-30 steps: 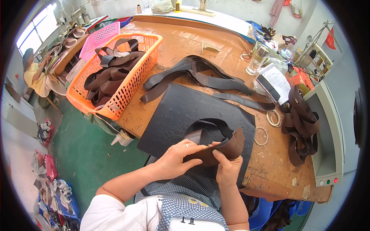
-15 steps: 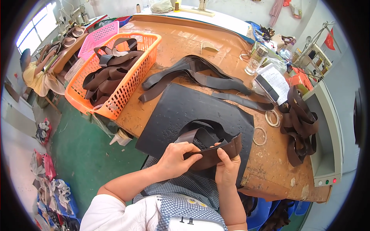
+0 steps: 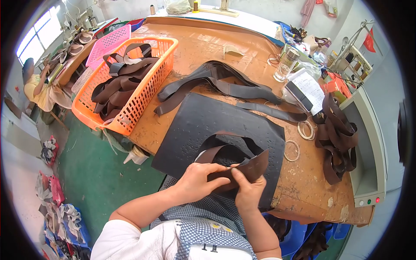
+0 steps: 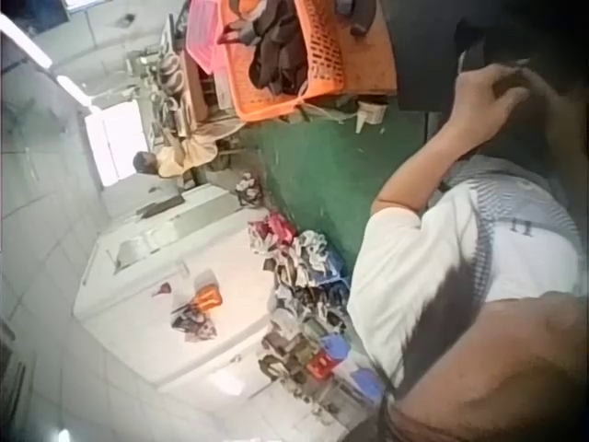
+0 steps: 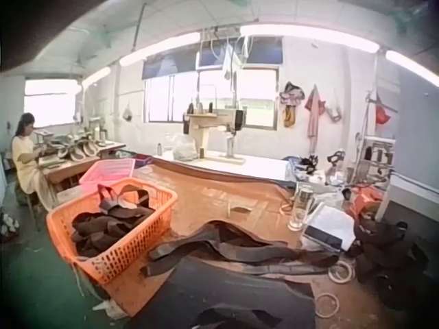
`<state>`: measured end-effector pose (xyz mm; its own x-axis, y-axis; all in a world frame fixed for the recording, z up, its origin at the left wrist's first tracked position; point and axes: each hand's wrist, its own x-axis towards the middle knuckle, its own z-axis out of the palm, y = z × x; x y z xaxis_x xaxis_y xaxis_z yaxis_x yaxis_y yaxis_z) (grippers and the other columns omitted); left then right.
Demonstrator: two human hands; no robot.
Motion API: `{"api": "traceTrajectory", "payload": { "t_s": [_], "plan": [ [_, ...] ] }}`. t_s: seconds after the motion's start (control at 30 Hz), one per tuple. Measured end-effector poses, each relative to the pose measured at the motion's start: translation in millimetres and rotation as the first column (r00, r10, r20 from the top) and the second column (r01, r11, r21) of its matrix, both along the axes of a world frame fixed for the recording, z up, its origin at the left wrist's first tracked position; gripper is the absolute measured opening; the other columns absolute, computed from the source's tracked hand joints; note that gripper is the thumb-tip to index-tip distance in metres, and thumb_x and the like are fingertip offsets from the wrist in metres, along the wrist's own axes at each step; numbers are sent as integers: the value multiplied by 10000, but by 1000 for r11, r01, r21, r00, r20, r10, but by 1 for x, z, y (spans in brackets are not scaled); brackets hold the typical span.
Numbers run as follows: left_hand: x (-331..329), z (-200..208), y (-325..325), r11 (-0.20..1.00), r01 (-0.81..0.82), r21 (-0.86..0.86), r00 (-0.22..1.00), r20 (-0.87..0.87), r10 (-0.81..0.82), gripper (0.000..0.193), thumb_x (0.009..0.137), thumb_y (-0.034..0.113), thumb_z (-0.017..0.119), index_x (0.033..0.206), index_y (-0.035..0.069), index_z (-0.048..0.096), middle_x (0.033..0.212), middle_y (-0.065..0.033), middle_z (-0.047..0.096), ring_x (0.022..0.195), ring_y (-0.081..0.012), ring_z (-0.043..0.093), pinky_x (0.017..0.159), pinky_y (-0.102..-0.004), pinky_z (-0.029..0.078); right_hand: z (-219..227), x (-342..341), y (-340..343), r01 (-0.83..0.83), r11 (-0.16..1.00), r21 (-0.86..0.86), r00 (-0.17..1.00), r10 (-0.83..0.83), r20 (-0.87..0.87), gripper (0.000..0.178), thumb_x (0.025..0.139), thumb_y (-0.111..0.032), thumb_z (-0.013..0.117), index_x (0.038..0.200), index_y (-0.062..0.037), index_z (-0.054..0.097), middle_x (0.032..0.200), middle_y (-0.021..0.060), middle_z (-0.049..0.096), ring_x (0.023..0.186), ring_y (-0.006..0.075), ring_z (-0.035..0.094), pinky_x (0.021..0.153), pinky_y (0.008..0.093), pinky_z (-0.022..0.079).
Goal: Aligning and folding leather shoe upper components on a workbench.
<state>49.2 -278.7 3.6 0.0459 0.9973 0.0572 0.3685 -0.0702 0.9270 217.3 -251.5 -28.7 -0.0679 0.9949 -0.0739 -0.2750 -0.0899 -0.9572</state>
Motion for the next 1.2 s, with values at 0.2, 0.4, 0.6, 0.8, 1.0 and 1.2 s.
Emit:
{"api": "traceTrajectory", "payload": {
  "t_s": [0.2, 0.4, 0.6, 0.8, 1.0, 1.2],
  "plan": [
    [-1, 5, -1, 999, 40, -25, 999, -16, -41, 190, 842, 97, 758, 979, -27, 715, 804, -128, 724, 696, -157, 691, 654, -282, 536, 8, -2, 2, -2, 997, -76, 934, -25, -357, 213, 889, -10, 660, 1098, -21, 618, 986, 124, 700, 888, 222, 682, 877, 350, 535],
    [-4, 1, -4, 1000, 29, -1, 1000, -3, -29, 203, 829, 83, 760, 1000, -18, 721, 831, -126, 733, 717, -169, 702, 669, -287, 544, 6, 10, 9, -17, 995, -103, 944, -19, -330, 195, 881, -50, 691, 1055, -35, 604, 971, 131, 694, 892, 245, 690, 841, 379, 561],
    [-4, -3, -4, 999, 25, 44, 1000, 4, -25, 224, 830, 73, 756, 1038, -6, 728, 881, -130, 746, 743, -187, 715, 685, -288, 550, -1, 14, 11, -26, 994, -103, 943, -10, -331, 185, 870, -44, 705, 1029, -32, 612, 968, 132, 696, 896, 242, 690, 844, 374, 558],
    [-2, -1, -5, 1000, 23, 9, 999, 22, -23, 207, 834, 77, 757, 1023, -3, 733, 868, -126, 746, 740, -172, 713, 677, -286, 552, 1, 11, 7, 35, 995, -97, 933, -67, -354, 159, 888, 0, 691, 1025, -22, 614, 981, 136, 702, 900, 236, 699, 846, 365, 562],
    [-3, 1, -6, 995, 81, -63, 996, 31, -79, 225, 864, 96, 719, 1064, -7, 716, 910, -157, 741, 801, -226, 730, 734, -313, 565, -5, 9, 6, 42, 998, -39, 944, -52, -326, 193, 894, 19, 676, 1059, -31, 587, 985, 131, 701, 898, 240, 702, 818, 366, 573],
    [8, 3, -8, 1000, -24, 17, 995, 94, 22, 172, 864, 96, 737, 1003, -3, 733, 838, -137, 740, 733, -146, 706, 665, -282, 549, -10, -8, -8, 52, 998, -29, 965, -57, -257, 295, 901, 29, 651, 1154, -54, 524, 963, 121, 688, 894, 246, 694, 847, 393, 568]
  ]
}}
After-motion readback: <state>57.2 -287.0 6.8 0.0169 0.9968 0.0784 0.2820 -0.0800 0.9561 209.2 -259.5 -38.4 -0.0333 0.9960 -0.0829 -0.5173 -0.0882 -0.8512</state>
